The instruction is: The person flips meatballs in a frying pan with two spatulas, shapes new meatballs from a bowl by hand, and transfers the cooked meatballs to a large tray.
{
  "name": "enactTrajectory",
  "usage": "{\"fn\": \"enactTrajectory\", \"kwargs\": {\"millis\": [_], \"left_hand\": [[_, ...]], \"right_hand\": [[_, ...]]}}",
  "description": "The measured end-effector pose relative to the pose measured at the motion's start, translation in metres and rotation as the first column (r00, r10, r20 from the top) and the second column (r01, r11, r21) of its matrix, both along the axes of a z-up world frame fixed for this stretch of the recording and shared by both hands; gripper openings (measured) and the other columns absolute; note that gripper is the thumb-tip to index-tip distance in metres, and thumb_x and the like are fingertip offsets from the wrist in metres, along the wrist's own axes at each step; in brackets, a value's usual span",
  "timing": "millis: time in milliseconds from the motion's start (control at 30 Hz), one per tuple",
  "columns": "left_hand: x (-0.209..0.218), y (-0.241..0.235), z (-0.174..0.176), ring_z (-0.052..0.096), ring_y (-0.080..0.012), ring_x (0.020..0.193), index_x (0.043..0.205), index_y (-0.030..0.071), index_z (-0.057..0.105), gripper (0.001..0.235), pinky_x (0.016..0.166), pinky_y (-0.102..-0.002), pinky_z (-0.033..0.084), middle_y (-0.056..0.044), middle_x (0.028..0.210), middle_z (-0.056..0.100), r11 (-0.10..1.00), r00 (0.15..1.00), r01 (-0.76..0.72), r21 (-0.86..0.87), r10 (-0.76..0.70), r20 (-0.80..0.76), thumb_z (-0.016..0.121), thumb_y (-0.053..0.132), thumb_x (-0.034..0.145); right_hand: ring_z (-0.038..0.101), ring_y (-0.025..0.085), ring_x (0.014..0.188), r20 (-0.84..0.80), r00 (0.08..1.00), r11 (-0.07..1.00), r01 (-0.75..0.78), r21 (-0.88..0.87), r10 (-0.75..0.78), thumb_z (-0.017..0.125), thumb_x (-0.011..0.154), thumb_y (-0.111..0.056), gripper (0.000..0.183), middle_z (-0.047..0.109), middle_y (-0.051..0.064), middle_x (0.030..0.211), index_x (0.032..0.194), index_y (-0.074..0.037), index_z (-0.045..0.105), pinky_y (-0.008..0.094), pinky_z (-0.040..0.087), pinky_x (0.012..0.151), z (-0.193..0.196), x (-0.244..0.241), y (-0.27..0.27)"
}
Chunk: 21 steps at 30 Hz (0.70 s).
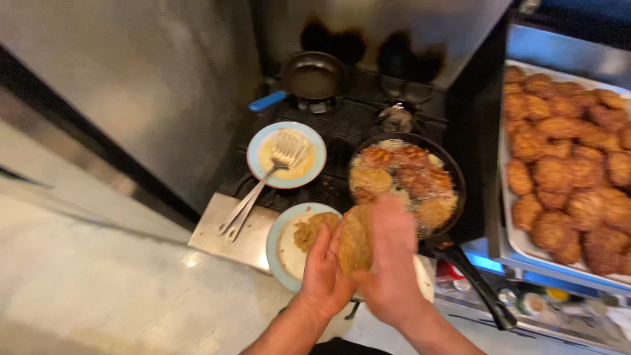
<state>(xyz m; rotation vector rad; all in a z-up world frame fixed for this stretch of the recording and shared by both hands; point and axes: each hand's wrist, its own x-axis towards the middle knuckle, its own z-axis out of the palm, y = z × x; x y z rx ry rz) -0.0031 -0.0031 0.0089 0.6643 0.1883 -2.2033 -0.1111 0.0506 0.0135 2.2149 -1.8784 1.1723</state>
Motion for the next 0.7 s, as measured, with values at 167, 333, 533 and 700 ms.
{"fn": "enactTrajectory", "kwargs": {"millis": [167,333,533,700], "left_hand": [[-0.002,-0.028,0.002,0.048,-0.0269,0.146,0.156,0.013,0.046,0.101,0.120,-0.041,0.034,-0.014,0.159,0.052,0.963,0.963,0.268,-0.006,-0.268,-0.035,0.049,0.073,0.074],[-0.003,-0.052,0.005,0.052,-0.0330,0.138,0.152,0.008,0.052,0.101,0.114,-0.046,0.039,-0.019,0.148,0.058,0.946,0.929,0.308,-0.103,-0.323,-0.182,0.036,0.079,0.083],[-0.015,-0.063,-0.013,0.050,-0.0270,0.140,0.155,0.007,0.048,0.098,0.117,-0.039,0.036,-0.015,0.151,0.055,0.905,0.893,0.398,-0.150,-0.420,-0.165,0.037,0.076,0.085],[-0.018,-0.079,-0.008,0.047,-0.0296,0.146,0.160,0.012,0.042,0.104,0.119,-0.041,0.034,-0.015,0.158,0.051,0.864,0.874,0.485,-0.138,-0.483,0.045,0.031,0.080,0.082]], "right_hand": [[-0.002,0.039,0.160,-0.040,0.997,0.963,0.076,0.259,-0.067,0.017,0.098,-0.070,0.097,0.000,0.023,0.172,0.162,0.001,0.003,0.054,-0.002,0.127,-0.016,0.003,-0.035],[0.013,0.027,0.158,0.464,0.790,0.890,0.218,0.400,-0.402,0.040,0.077,-0.027,0.090,0.019,0.009,0.171,0.163,-0.014,0.018,0.050,0.007,0.128,0.012,-0.004,-0.053],[0.010,0.032,0.161,0.456,0.864,0.977,0.197,0.082,-0.212,0.020,0.108,-0.037,0.065,0.010,0.015,0.173,0.163,-0.006,0.008,0.051,0.005,0.130,-0.040,-0.015,-0.068],[0.026,0.030,0.158,0.940,0.306,0.983,0.145,0.109,-0.149,0.027,0.096,-0.067,0.088,0.032,0.019,0.167,0.155,-0.002,0.033,0.045,0.018,0.128,0.009,-0.049,-0.049]]}}
